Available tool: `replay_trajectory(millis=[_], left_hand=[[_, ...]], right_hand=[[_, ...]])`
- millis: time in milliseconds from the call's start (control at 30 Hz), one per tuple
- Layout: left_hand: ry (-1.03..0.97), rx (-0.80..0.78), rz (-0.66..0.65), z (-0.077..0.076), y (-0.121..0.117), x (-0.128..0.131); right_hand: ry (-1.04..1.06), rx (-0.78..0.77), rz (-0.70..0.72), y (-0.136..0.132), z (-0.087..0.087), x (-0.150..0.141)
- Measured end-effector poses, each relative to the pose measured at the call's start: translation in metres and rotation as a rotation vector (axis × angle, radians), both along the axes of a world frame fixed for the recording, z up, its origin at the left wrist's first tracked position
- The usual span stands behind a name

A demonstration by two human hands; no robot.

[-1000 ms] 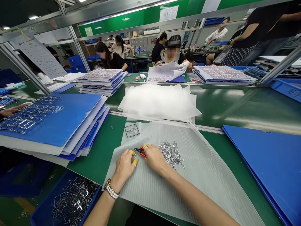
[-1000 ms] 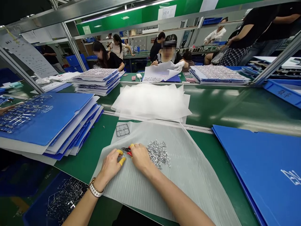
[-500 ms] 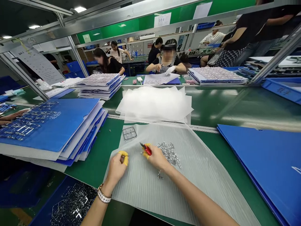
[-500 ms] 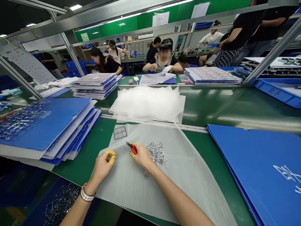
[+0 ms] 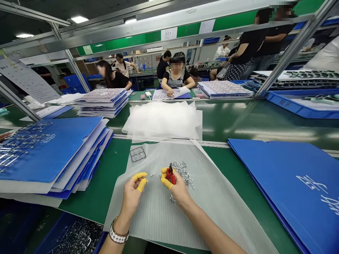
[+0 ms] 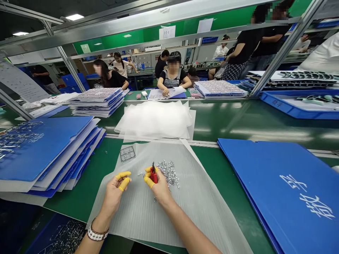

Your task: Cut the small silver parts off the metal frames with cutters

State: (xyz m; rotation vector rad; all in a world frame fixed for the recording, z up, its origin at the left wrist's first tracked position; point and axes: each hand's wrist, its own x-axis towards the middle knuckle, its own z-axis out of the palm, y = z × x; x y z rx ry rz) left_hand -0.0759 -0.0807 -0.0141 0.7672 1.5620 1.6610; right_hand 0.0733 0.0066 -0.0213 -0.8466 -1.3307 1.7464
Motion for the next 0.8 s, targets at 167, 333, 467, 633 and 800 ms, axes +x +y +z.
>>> replay_trajectory(millis=[167, 333, 467, 633, 800], left_hand=[[-0.020, -0.051, 0.012, -0.007, 0.010, 0.018], [-0.027, -0.073, -0.012, -0.011, 0.012, 0.023], [-0.033, -0.073, -0.031, -0.012, 0.013, 0.026], [-0.058, -0.058, -0.041, -0.013, 0.016, 0.037], [-0.080, -0.062, -0.029, -0.013, 0.017, 0.041]], right_hand=[[0.062, -0.097, -0.054, -0.013, -0.001, 0.002], [0.058, -0.146, -0.091, -0.020, 0.000, 0.006], [0.057, -0.150, -0.122, -0.020, -0.005, 0.005], [0.088, -0.116, -0.145, -0.022, -0.009, 0.000], [0.066, -0.091, -0.148, -0.024, -0.009, -0.001]])
